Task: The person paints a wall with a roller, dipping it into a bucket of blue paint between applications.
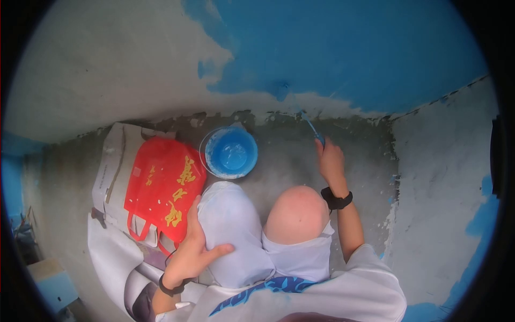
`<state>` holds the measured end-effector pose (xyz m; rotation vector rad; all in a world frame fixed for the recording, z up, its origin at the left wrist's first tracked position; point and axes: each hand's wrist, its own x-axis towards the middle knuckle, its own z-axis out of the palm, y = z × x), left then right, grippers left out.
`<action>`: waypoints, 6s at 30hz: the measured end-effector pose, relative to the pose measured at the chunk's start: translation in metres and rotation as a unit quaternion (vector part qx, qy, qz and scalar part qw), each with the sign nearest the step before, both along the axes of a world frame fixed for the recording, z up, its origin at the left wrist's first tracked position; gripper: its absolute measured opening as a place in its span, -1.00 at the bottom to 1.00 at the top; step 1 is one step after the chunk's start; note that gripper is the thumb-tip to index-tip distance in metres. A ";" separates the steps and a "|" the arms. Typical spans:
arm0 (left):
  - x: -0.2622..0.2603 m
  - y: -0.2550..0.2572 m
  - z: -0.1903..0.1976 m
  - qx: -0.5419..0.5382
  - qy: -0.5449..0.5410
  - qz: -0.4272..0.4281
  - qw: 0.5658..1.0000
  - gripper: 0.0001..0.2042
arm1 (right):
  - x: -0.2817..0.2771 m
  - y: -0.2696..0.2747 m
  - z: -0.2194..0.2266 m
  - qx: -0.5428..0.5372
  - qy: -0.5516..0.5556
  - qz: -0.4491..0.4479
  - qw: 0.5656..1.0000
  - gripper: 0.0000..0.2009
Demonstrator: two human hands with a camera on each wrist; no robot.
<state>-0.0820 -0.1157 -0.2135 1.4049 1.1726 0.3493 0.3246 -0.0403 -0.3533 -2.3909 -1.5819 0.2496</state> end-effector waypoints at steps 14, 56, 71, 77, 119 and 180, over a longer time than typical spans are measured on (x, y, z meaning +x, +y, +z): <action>-0.002 -0.003 0.002 -0.003 -0.004 0.008 1.000 0.19 | -0.035 0.043 0.121 0.122 0.348 0.186 0.911 -0.59; -0.003 0.000 0.000 0.005 0.011 -0.018 1.000 0.18 | -0.087 0.066 -0.041 0.160 0.354 0.106 0.915 -0.62; 0.000 -0.005 0.007 0.002 -0.005 0.009 1.000 0.21 | -0.102 0.102 0.095 0.139 0.350 0.256 0.890 -0.62; -0.002 -0.005 0.006 -0.014 0.033 -0.021 0.999 0.18 | -0.121 0.112 0.112 0.105 0.386 0.237 0.885 -0.62; -0.001 -0.005 -0.002 0.013 -0.028 0.024 0.999 0.20 | -0.066 0.064 0.101 0.051 0.064 0.221 0.972 -0.60; -0.002 -0.002 0.004 0.000 -0.012 0.003 1.000 0.20 | -0.060 0.046 -0.004 -0.019 0.054 0.113 0.992 -0.54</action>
